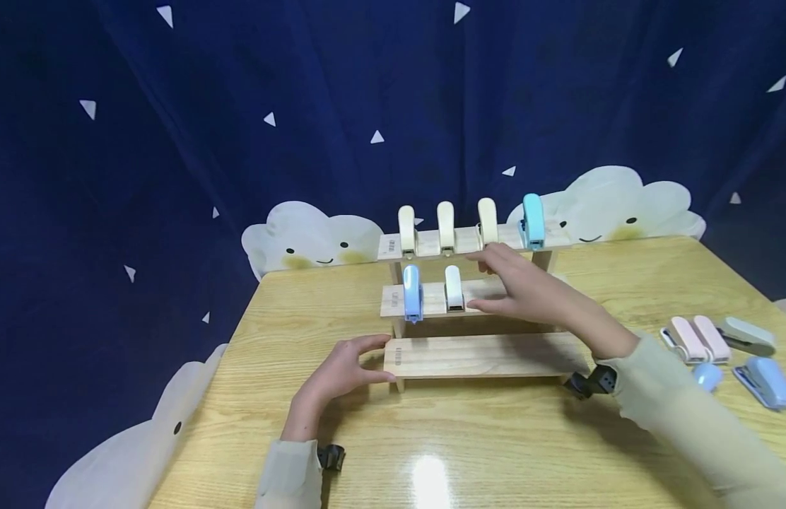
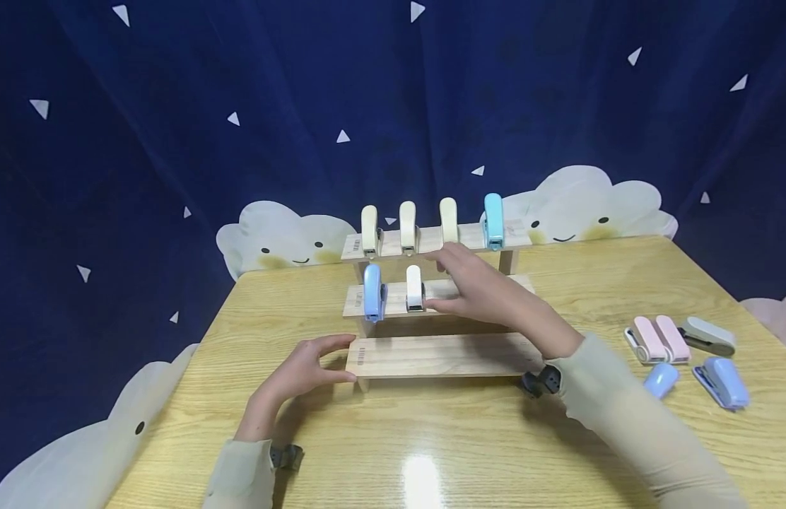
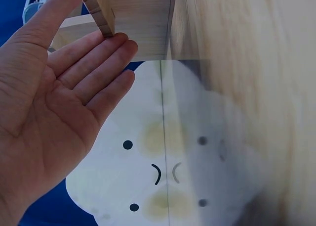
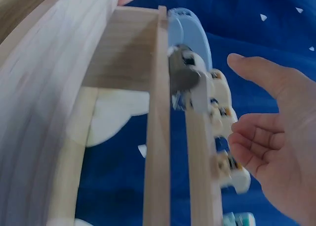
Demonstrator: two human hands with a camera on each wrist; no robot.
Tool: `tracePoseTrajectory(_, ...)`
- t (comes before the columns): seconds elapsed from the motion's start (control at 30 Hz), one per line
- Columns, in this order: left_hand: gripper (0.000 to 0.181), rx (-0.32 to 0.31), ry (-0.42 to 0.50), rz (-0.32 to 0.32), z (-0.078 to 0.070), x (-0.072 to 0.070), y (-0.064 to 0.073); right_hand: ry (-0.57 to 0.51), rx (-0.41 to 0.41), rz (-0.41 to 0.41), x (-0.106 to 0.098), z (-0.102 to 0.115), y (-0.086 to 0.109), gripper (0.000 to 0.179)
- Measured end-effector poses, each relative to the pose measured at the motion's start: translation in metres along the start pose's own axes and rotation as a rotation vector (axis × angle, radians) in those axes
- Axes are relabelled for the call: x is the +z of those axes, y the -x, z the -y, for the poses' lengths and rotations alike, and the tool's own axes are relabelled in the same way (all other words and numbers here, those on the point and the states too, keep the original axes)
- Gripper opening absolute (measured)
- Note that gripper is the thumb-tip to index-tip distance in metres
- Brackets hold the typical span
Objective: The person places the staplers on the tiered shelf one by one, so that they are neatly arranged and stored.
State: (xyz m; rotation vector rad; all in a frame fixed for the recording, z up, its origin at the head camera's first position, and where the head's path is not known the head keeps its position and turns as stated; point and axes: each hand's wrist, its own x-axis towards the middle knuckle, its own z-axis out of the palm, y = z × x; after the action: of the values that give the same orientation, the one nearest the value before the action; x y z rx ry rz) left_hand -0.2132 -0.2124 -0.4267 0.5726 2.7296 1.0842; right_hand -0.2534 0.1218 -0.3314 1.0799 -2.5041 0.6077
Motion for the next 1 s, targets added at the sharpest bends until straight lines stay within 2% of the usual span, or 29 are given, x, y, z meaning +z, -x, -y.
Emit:
tracePoseTrajectory(0.23, 0.075, -0.002, 0.016, 0.001, -0.003, -0.001, 0.001, 0.078, -0.061, -0.154, -0.025, -0.018, 0.039, 0.068)
tracePoseTrajectory(0.43, 0.075, 0.011, 0.026, -0.005, -0.002, 0.0, 0.001, 0.144, -0.044, -0.193, -0.044, -0.04, 0.08, 0.071)
tracePoseTrajectory(0.67, 0.074, 0.015, 0.037, -0.011, -0.003, 0.001, 0.002, 0.158, 0.166, -0.159, -0.057, -0.058, 0.131, 0.07)
tracePoseTrajectory(1.0, 0.074, -0.009, 0.045, -0.004, -0.004, 0.001, 0.003, 0.262, 0.335, -0.124, -0.065, -0.081, 0.197, 0.071)
